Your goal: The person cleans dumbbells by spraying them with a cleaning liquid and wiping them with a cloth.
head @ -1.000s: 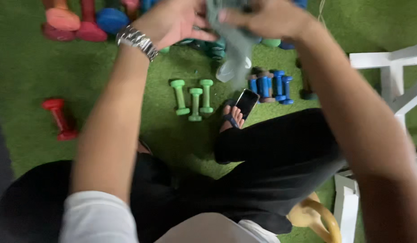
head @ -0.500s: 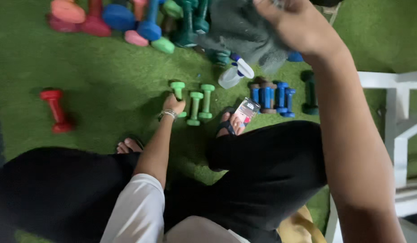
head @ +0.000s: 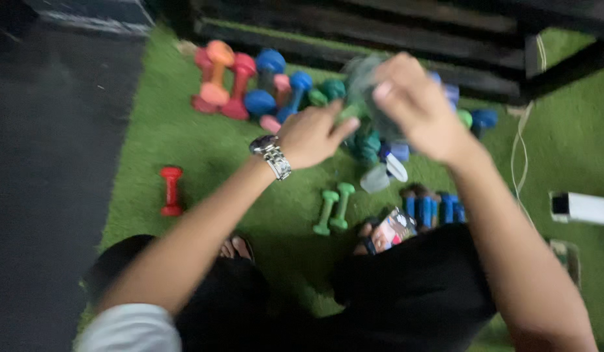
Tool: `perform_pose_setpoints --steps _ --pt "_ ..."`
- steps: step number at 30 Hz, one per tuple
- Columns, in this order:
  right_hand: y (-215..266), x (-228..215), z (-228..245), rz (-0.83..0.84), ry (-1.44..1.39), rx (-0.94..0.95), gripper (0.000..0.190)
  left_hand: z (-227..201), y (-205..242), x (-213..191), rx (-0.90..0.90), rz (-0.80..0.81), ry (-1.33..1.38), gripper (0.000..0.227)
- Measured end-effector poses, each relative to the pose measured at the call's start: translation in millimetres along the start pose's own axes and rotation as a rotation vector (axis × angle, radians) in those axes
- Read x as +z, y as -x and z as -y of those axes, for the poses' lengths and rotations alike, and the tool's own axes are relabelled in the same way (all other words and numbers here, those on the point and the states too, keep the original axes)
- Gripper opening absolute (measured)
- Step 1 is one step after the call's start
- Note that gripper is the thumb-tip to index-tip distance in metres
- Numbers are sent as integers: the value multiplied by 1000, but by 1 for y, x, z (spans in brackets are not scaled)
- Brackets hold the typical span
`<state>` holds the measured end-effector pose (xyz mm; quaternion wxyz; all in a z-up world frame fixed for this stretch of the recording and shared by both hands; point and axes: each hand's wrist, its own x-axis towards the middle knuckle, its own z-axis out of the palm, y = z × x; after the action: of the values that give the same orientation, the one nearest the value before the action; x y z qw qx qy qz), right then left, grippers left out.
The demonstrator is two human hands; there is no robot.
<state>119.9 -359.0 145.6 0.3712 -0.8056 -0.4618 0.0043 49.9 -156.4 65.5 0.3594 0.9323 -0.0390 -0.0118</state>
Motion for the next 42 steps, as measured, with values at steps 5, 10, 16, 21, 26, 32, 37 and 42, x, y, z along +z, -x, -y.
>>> perform_pose_setpoints --steps 5,10,16,21,26,32,37,42 --pt "-18 34 39 47 -288 -162 32 -25 46 -40 196 -155 -294 50" --pt "-25 52 70 200 -223 499 44 22 55 -26 187 -172 -486 50" --pt "-15 116 -8 115 -588 711 21 37 60 13 -6 -5 -431 51" --pt "-18 104 15 69 -382 472 22 49 64 0 -54 203 530 44" --pt "-15 92 29 -95 -250 -254 32 37 77 -23 -68 821 1590 24" --pt "-31 98 42 180 -180 323 16 30 72 -34 -62 199 -36 32" --pt "-51 103 39 372 -487 789 33 22 80 -29 -164 233 -335 53" --pt "-52 84 0 421 -739 1014 77 35 78 -31 -175 132 -11 67"
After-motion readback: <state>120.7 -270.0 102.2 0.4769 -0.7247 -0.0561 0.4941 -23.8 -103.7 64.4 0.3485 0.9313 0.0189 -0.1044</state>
